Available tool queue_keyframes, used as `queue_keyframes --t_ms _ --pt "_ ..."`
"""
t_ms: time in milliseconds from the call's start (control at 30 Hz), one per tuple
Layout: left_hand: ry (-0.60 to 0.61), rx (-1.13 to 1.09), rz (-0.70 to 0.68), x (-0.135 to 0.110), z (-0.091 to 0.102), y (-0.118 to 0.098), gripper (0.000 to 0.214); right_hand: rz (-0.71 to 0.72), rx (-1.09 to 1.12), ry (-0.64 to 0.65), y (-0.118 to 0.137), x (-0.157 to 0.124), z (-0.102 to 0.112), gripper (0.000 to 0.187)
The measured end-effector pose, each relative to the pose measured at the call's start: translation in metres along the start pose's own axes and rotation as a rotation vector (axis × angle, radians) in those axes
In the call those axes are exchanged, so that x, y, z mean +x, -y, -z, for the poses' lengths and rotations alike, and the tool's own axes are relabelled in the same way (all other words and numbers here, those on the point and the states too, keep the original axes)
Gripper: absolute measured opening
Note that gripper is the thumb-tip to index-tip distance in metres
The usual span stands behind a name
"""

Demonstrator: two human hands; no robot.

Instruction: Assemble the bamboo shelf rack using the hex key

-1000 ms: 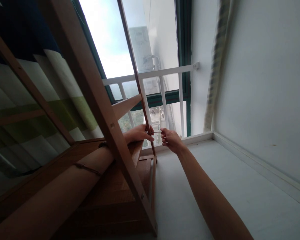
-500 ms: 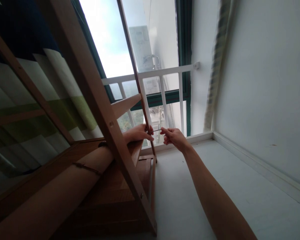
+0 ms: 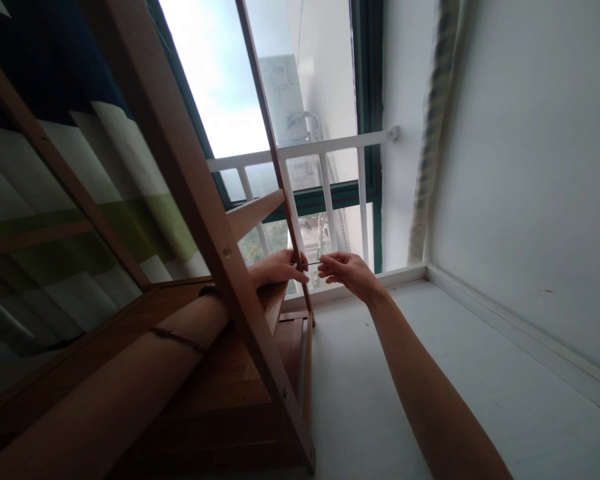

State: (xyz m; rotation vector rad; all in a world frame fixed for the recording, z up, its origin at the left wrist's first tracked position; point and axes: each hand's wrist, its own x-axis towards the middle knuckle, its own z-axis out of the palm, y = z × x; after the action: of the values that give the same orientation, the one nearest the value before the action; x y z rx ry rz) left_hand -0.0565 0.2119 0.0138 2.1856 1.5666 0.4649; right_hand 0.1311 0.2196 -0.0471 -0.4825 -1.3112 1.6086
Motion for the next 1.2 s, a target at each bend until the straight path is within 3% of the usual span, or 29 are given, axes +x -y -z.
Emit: queue_keyframes --t_ms 133,267,367,467,567,733,833,967,1100,1200 --pt "-0.001 0.01 -0.011 -0.001 0.0 -0.002 0.027 0.04 0.024 0.085 -0.002 -0.003 0.006 0.033" --pt "-0.012 0.024 -0.016 0.001 0.0 0.002 0.027 0.065 -0.06 -0.038 -0.008 0.003 -0.002 0.029" --pt "-0.014 0.023 -0.031 0.003 0.0 0.006 0.027 -0.087 0.004 -0.179 -0.011 0.009 -0.013 0.026" --pt "-0.021 0.034 -0.034 0.004 0.0 0.008 0.027 -0.194 0.099 -0.232 -0.008 0.009 -0.021 0.016" --pt "-0.012 0.029 -0.029 0.003 0.0 0.005 0.027 -0.087 0.035 -0.204 -0.002 0.004 -0.018 0.016" --pt "-0.002 0.026 -0.008 0.0 0.0 -0.002 0.026 0.073 -0.014 0.019 -0.005 0.0 0.002 0.033" --pt "-0.008 0.036 -0.005 0.0 0.001 -0.002 0.026 0.119 -0.123 -0.023 -0.009 0.001 0.007 0.029" --pt "-0.011 0.01 -0.014 0.001 0.0 0.002 0.027 0.001 -0.201 -0.111 -0.008 0.004 -0.006 0.024" --pt "-0.015 0.013 -0.023 0.002 0.0 0.004 0.028 -0.182 -0.039 -0.159 -0.006 0.007 -0.022 0.026" --pt "-0.008 0.017 -0.018 0.002 0.0 0.003 0.028 -0.161 -0.082 -0.155 -0.005 0.008 -0.02 0.017"
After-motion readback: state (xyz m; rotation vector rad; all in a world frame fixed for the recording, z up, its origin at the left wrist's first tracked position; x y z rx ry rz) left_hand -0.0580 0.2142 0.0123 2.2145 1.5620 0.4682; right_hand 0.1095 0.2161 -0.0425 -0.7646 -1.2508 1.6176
